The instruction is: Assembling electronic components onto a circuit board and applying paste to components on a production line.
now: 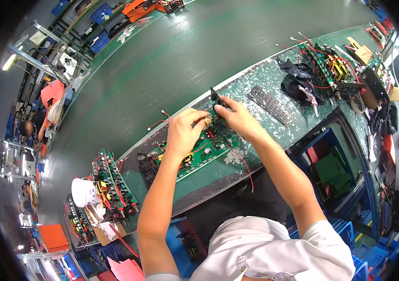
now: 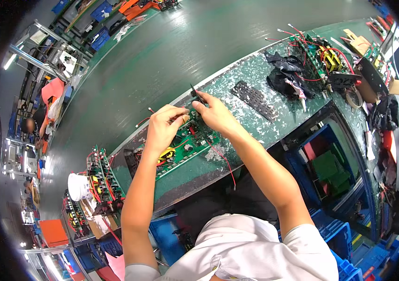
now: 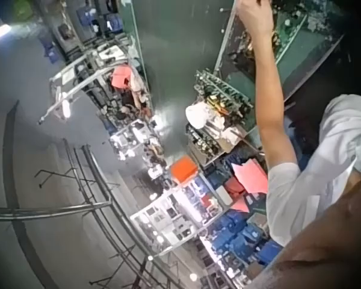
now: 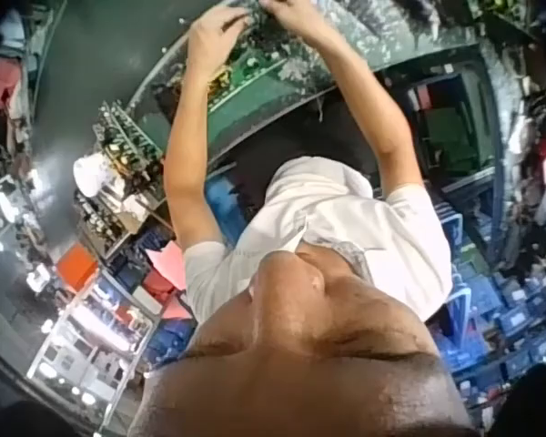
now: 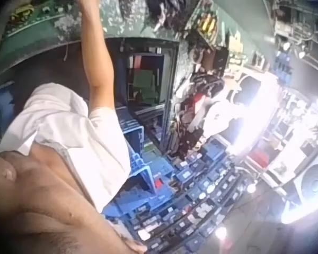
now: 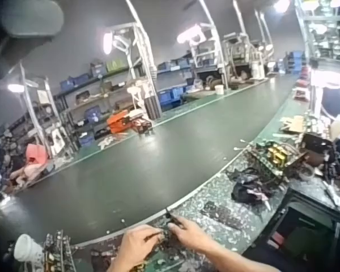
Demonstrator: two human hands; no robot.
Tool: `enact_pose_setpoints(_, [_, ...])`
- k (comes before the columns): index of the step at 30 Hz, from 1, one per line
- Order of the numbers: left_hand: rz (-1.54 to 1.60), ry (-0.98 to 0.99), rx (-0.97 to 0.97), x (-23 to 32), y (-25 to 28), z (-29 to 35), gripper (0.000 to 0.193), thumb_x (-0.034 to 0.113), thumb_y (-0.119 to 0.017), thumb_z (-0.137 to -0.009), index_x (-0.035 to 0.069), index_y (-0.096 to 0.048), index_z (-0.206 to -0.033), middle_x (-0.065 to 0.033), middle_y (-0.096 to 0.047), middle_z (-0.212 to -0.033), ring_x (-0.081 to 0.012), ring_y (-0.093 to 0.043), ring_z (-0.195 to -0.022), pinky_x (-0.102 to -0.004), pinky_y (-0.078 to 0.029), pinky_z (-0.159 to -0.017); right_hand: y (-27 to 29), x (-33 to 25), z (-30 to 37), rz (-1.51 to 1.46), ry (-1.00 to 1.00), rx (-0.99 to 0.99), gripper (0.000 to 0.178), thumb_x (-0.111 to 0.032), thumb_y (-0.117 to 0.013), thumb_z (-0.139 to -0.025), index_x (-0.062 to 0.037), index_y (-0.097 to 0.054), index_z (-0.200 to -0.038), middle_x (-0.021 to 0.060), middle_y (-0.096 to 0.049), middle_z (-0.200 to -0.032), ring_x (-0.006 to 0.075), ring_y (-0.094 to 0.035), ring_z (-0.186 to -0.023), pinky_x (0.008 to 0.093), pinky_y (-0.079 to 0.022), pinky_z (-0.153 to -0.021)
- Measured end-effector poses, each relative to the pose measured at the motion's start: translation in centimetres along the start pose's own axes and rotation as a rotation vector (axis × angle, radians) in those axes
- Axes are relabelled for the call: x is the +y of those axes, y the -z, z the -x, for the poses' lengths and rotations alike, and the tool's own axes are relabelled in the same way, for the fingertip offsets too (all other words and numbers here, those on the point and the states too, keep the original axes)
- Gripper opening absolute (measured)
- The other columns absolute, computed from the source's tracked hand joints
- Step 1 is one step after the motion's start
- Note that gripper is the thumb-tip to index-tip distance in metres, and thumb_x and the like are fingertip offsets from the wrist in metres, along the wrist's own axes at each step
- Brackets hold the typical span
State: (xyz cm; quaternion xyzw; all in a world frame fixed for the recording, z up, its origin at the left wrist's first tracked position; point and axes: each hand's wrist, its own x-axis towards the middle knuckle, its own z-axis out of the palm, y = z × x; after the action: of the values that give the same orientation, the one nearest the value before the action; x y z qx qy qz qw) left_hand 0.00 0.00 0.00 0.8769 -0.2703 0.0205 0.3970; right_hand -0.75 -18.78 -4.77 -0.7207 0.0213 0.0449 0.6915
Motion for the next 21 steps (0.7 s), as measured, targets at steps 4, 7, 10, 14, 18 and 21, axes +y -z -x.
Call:
enact_pose_setpoints(4, [-0.056, 0.004, 0.074, 0.2, -1.1, -0.1, 0.016, 0.002, -0.07, -0.082, 0.001, -0.074, -0.098, -0.0097, -0.069, -0.09, -0.0217, -0.067, -0.076, -0.031, -0.052, -0.067, -0.3, 0.2, 0.1, 0.021, -0.043, 0.04, 0.05, -0.029, -0.059, -0.102, -0.0039, -0.051, -0.145, 0.0029, -0.065, -0.099, 0.0091, -0.054, -0.08, 0.0255, -0.045, -0.066])
enact_pose_setpoints(7, [-0.115, -0.065, 0.12, -0.2, -1.8, 0.1, 0.015, -0.001, -0.07, -0.08, 0.001, -0.073, -0.095, -0.0099, -0.068, -0.088, -0.0222, -0.067, -0.074, -0.0323, -0.051, -0.064, -0.5, -0.6, 0.5, 0.019, -0.051, 0.025, 0.056, -0.028, -0.057, -0.099, 0.0033, -0.048, -0.144, 0.0263, -0.06, -0.134, 0.0325, -0.058, -0.128, 0.0371, -0.043, -0.107])
enact_pose_setpoints(10, [-0.159, -0.115, 0.13, -0.4, -2.1, 0.2, 0.015, -0.001, -0.07, -0.081, 0.001, -0.072, -0.095, -0.0107, -0.067, -0.087, -0.0226, -0.068, -0.074, -0.0319, -0.052, -0.064, -0.9, 0.1, 0.2, 0.021, 0.002, 0.061, 0.054, -0.027, -0.056, -0.099, 0.004, -0.049, -0.142, 0.029, -0.061, -0.132, 0.0372, -0.058, -0.126, 0.039, -0.043, -0.106])
enact_pose_setpoints(14, [-0.126, -0.135, 0.159, -0.5, -2.3, 0.3, 0.014, -0.002, -0.07, -0.082, 0.001, -0.072, -0.095, -0.0109, -0.067, -0.087, -0.0232, -0.068, -0.073, -0.0327, -0.052, -0.064, -1.7, 0.9, 0.1, 0.124, 0.063, 0.121, 0.048, -0.026, -0.057, -0.101, 0.001, -0.052, -0.141, 0.0194, -0.068, -0.119, 0.0231, -0.065, -0.107, 0.034, -0.048, -0.095])
enact_pose_setpoints(18, [-0.11, -0.154, 0.186, -0.5, -2.3, 0.5, 0.012, -0.001, -0.07, -0.082, -0.001, -0.072, -0.094, -0.0119, -0.067, -0.086, -0.0261, -0.069, -0.074, -0.0347, -0.053, -0.066, -2.7, 1.1, 1.3, 0.302, 0.26, 0.277, 0.05, -0.022, -0.054, -0.101, 0.003, -0.047, -0.143, 0.0277, -0.06, -0.126, 0.0381, -0.06, -0.117, 0.04, -0.046, -0.1])
enact_pose_setpoints(21, [-0.299, -0.283, 0.157, 0.0, -1.8, 0.3, 0.012, 0.0, -0.071, -0.082, -0.001, -0.072, -0.094, -0.0136, -0.068, -0.087, -0.03, -0.068, -0.076, -0.0363, -0.053, -0.067, -3.5, 0.1, 1.9, 0.345, 0.255, 0.296, 0.05, -0.02, -0.052, -0.101, 0.0042, -0.044, -0.144, 0.0292, -0.057, -0.128, 0.0439, -0.056, -0.119, 0.0431, -0.045, -0.101])
